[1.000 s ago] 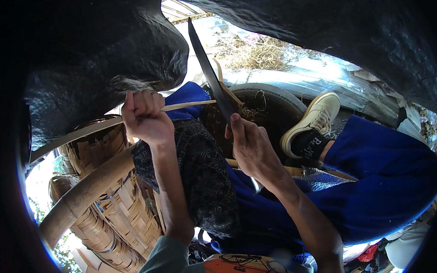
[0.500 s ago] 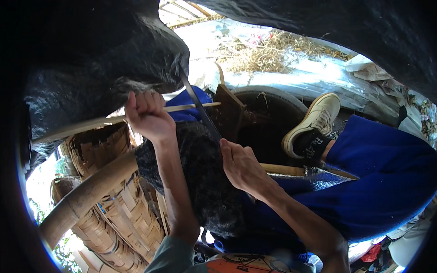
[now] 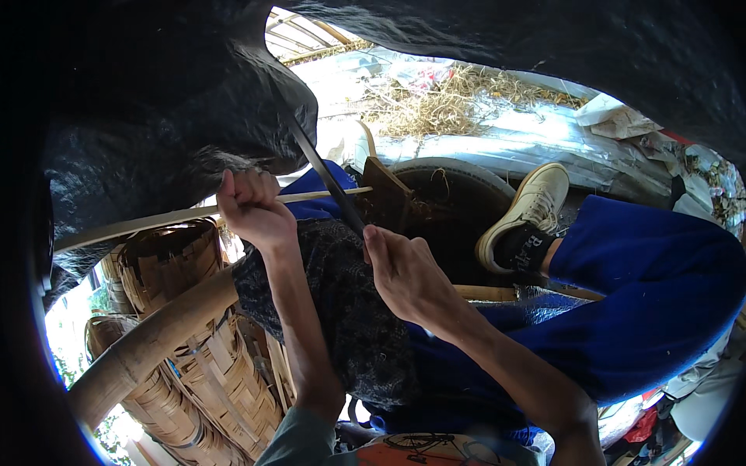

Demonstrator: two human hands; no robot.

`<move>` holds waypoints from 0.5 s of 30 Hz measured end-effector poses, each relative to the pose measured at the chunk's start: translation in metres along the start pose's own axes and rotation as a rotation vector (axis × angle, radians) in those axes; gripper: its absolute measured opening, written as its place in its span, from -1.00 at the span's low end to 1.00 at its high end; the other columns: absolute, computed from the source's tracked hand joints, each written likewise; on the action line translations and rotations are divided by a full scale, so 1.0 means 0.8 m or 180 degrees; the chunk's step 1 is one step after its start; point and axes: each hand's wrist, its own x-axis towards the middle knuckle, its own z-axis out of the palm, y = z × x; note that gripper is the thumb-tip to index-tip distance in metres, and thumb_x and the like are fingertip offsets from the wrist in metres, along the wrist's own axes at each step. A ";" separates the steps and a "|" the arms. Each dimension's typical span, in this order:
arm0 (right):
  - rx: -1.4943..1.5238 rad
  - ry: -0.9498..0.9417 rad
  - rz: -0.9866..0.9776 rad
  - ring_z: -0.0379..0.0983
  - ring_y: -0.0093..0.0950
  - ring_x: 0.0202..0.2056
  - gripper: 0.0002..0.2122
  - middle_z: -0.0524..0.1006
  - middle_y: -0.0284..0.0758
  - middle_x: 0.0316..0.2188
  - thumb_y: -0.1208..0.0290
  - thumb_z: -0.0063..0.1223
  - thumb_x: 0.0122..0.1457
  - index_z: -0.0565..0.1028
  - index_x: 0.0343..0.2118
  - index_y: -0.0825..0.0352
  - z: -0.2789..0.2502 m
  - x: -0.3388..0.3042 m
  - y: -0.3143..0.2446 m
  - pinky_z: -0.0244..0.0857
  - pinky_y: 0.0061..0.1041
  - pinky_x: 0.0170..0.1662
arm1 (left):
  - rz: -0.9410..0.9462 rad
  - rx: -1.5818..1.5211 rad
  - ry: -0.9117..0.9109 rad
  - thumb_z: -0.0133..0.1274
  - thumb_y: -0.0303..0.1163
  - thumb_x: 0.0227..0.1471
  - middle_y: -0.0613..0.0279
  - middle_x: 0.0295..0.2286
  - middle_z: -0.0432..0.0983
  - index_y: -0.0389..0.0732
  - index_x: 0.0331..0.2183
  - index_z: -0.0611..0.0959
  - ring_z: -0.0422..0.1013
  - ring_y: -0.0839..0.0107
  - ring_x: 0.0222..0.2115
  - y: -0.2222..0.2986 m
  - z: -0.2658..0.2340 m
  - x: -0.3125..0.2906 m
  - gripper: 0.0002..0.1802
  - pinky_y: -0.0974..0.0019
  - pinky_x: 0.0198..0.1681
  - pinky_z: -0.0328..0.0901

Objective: Stripping and smoothing a thin bamboo strip using a machete.

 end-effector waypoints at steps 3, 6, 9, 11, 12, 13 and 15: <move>0.0581 0.0209 -0.0013 0.30 -0.46 -0.75 -0.50 0.27 -0.30 -0.81 0.10 -0.51 0.36 0.38 -0.48 0.41 0.003 -0.008 -0.007 0.15 -0.32 -0.63 | 0.0082 0.0085 -0.0182 -0.26 -0.28 0.17 0.46 -0.79 -0.17 -0.05 -0.74 0.02 -0.28 0.60 -0.75 0.005 0.006 -0.001 -0.52 0.36 -0.68 -0.31; -0.0183 0.0118 0.0356 0.27 -0.51 -0.77 -0.47 0.26 -0.32 -0.83 0.05 -0.54 0.36 0.37 -0.51 0.38 0.029 0.006 0.041 0.13 -0.37 -0.63 | 0.0258 0.0425 0.0191 -0.26 -0.28 0.17 0.46 -0.79 -0.18 -0.05 -0.74 0.02 -0.27 0.61 -0.75 -0.012 0.014 -0.004 -0.51 0.35 -0.67 -0.30; 0.0092 -0.0110 0.0784 0.29 -0.51 -0.75 -0.45 0.29 -0.28 -0.82 0.02 -0.55 0.35 0.38 -0.52 0.39 0.019 0.005 0.025 0.14 -0.37 -0.63 | -0.0029 -0.0181 -0.0010 -0.25 -0.27 0.17 0.46 -0.78 -0.18 -0.05 -0.74 0.02 -0.27 0.60 -0.74 -0.003 0.000 -0.006 -0.50 0.36 -0.67 -0.30; 0.0132 -0.0127 0.0558 0.32 -0.49 -0.74 -0.45 0.30 -0.27 -0.81 0.04 -0.54 0.35 0.38 -0.52 0.40 0.009 -0.001 0.004 0.16 -0.34 -0.62 | -0.0016 -0.0014 -0.0036 -0.24 -0.27 0.17 0.46 -0.79 -0.18 -0.05 -0.74 0.02 -0.27 0.61 -0.74 0.007 -0.001 -0.002 -0.50 0.36 -0.67 -0.30; 0.0181 -0.0120 0.0324 0.34 -0.47 -0.72 -0.46 0.31 -0.25 -0.80 0.05 -0.53 0.35 0.38 -0.52 0.41 0.008 -0.002 -0.001 0.18 -0.31 -0.60 | -0.0007 0.0139 -0.0084 -0.24 -0.28 0.17 0.46 -0.79 -0.18 -0.04 -0.74 0.02 -0.28 0.61 -0.74 0.010 -0.002 0.000 -0.50 0.36 -0.67 -0.30; 0.0179 -0.0119 0.0332 0.34 -0.47 -0.72 -0.46 0.31 -0.25 -0.80 0.05 -0.53 0.35 0.38 -0.52 0.41 0.009 -0.002 0.002 0.18 -0.31 -0.60 | -0.0013 0.0136 -0.0080 -0.24 -0.28 0.17 0.46 -0.79 -0.18 -0.04 -0.74 0.02 -0.28 0.61 -0.74 0.008 0.000 0.000 -0.50 0.36 -0.67 -0.30; 0.0290 -0.0013 0.0274 0.38 -0.45 -0.68 -0.46 0.32 -0.22 -0.77 0.06 -0.53 0.35 0.37 -0.52 0.43 0.017 -0.001 0.016 0.23 -0.26 -0.54 | 0.0028 -0.0037 -0.0114 -0.23 -0.28 0.17 0.46 -0.79 -0.18 -0.04 -0.74 0.02 -0.28 0.61 -0.74 0.004 0.006 0.000 -0.50 0.36 -0.67 -0.30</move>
